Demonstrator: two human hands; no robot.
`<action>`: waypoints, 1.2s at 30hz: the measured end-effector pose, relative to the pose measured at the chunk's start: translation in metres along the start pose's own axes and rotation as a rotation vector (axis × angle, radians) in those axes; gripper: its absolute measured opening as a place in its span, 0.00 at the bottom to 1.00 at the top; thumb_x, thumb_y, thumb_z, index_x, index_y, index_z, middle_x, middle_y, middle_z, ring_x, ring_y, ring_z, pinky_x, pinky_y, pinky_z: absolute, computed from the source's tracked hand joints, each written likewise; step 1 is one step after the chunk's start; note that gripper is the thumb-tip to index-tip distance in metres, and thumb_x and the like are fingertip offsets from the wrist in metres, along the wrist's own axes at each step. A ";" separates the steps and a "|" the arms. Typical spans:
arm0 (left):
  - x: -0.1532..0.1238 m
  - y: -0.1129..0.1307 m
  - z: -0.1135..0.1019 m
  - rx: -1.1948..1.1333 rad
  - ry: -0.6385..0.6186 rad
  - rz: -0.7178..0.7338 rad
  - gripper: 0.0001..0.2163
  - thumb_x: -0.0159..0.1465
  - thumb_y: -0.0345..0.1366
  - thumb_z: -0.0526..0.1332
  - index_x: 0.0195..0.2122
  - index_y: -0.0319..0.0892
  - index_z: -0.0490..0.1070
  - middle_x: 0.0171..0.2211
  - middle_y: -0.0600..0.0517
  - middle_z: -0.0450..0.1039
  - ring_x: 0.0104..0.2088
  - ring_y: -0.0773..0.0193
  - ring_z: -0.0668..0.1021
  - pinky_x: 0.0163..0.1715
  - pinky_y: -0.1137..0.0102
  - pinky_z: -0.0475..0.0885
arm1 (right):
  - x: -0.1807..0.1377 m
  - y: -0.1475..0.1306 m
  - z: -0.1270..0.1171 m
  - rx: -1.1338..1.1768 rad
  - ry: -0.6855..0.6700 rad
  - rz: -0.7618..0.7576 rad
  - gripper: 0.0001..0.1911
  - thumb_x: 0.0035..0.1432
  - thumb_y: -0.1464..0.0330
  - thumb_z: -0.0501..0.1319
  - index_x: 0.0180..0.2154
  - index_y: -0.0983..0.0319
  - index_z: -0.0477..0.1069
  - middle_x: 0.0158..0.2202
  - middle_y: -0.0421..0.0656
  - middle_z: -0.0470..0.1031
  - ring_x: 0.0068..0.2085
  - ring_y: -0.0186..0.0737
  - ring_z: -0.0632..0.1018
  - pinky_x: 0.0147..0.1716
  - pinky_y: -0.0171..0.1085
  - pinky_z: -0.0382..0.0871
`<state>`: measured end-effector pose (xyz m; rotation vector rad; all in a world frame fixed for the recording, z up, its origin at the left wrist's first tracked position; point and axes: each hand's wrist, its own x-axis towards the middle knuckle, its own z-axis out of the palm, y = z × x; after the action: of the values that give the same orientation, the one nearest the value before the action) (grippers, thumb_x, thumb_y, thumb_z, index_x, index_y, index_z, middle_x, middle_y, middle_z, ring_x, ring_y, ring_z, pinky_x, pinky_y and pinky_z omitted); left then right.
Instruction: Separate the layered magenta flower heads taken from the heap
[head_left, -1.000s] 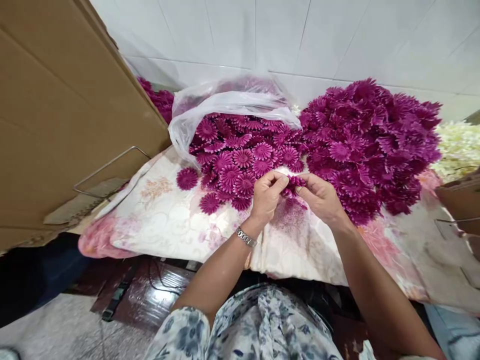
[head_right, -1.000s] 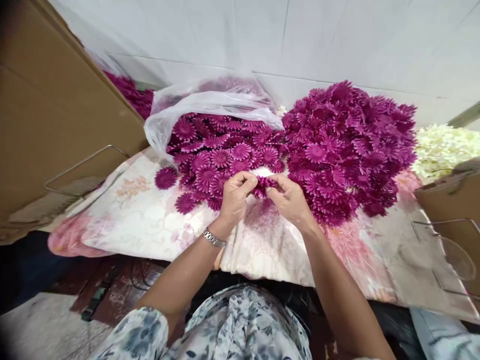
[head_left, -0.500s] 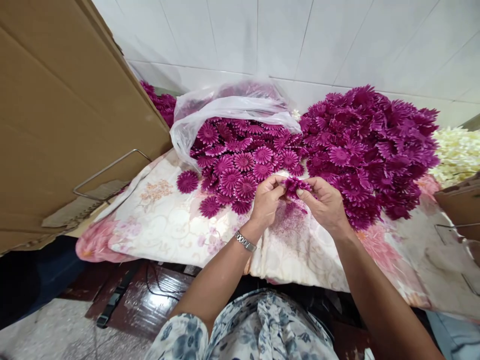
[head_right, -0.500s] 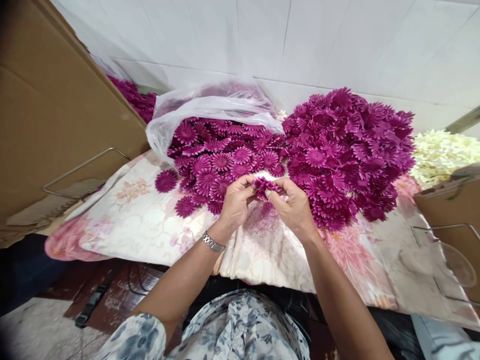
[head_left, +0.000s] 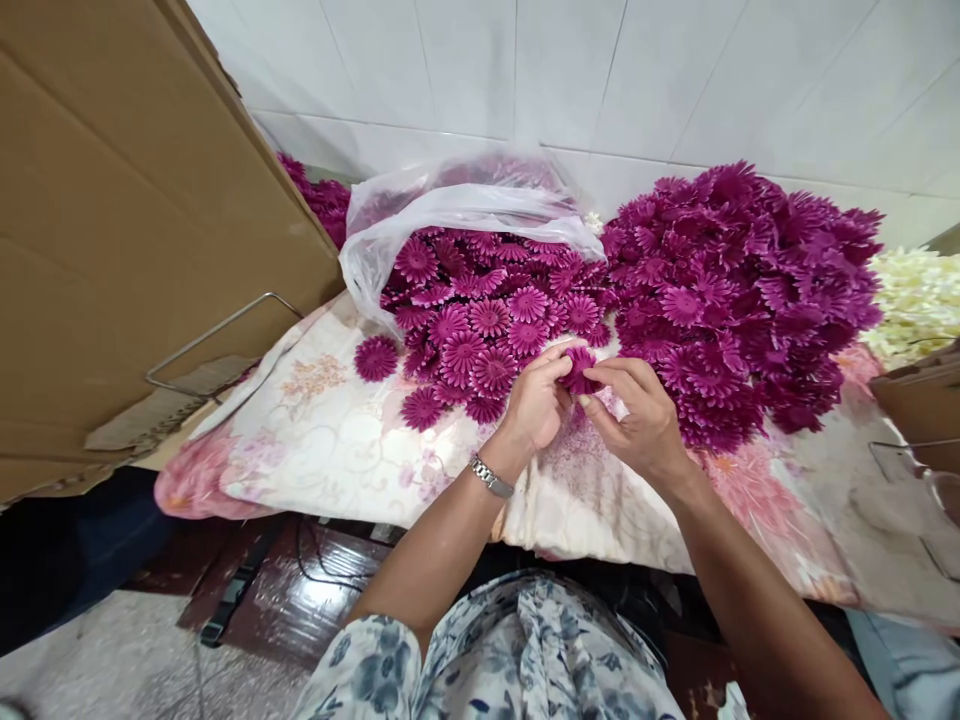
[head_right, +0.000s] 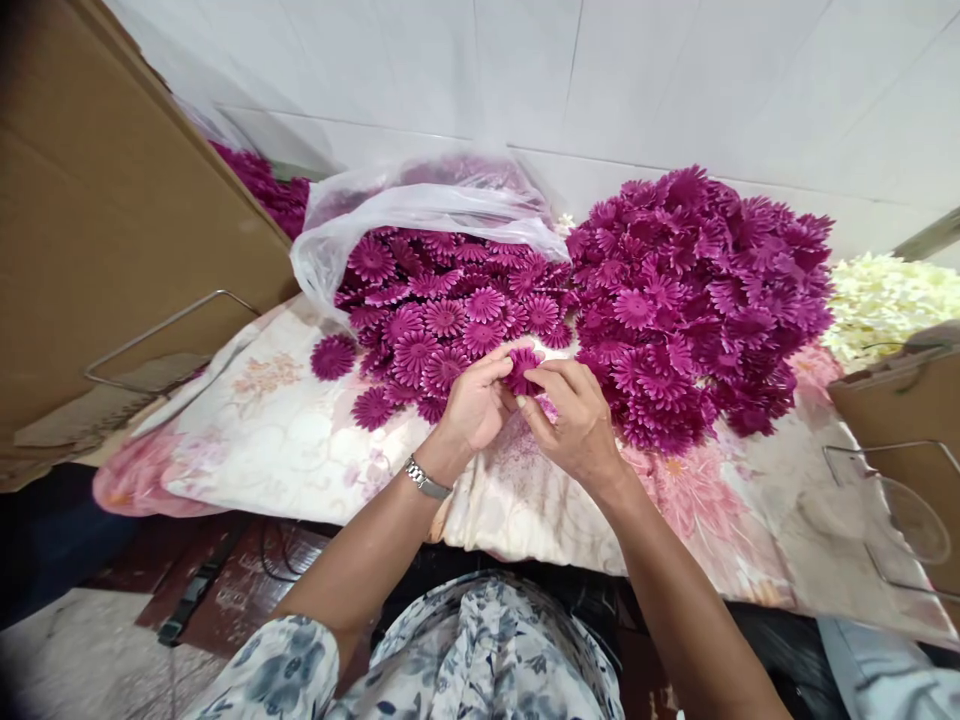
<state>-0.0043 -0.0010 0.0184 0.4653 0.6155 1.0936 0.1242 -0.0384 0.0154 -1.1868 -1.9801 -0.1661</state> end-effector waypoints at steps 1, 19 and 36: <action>0.000 0.000 0.000 0.025 -0.002 0.009 0.12 0.53 0.25 0.57 0.37 0.37 0.74 0.28 0.53 0.73 0.27 0.73 0.72 0.25 0.79 0.62 | 0.000 0.000 -0.003 0.047 0.013 0.033 0.09 0.56 0.70 0.59 0.41 0.62 0.71 0.38 0.48 0.74 0.41 0.41 0.75 0.42 0.43 0.72; -0.003 -0.012 -0.004 0.352 -0.080 0.311 0.13 0.49 0.30 0.66 0.37 0.42 0.75 0.32 0.54 0.72 0.33 0.71 0.71 0.36 0.76 0.66 | -0.002 0.007 0.000 0.493 0.039 0.737 0.09 0.50 0.64 0.63 0.29 0.61 0.65 0.25 0.35 0.68 0.26 0.29 0.68 0.28 0.33 0.63; 0.000 -0.016 -0.004 0.173 -0.129 -0.066 0.10 0.48 0.33 0.67 0.33 0.38 0.76 0.28 0.50 0.76 0.28 0.69 0.75 0.32 0.73 0.68 | -0.002 0.017 -0.015 0.020 -0.056 0.325 0.08 0.56 0.64 0.59 0.36 0.60 0.73 0.30 0.43 0.75 0.34 0.39 0.73 0.36 0.40 0.66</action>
<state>0.0038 -0.0070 0.0055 0.6557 0.6102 0.9438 0.1472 -0.0377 0.0194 -1.4935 -1.8007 0.0539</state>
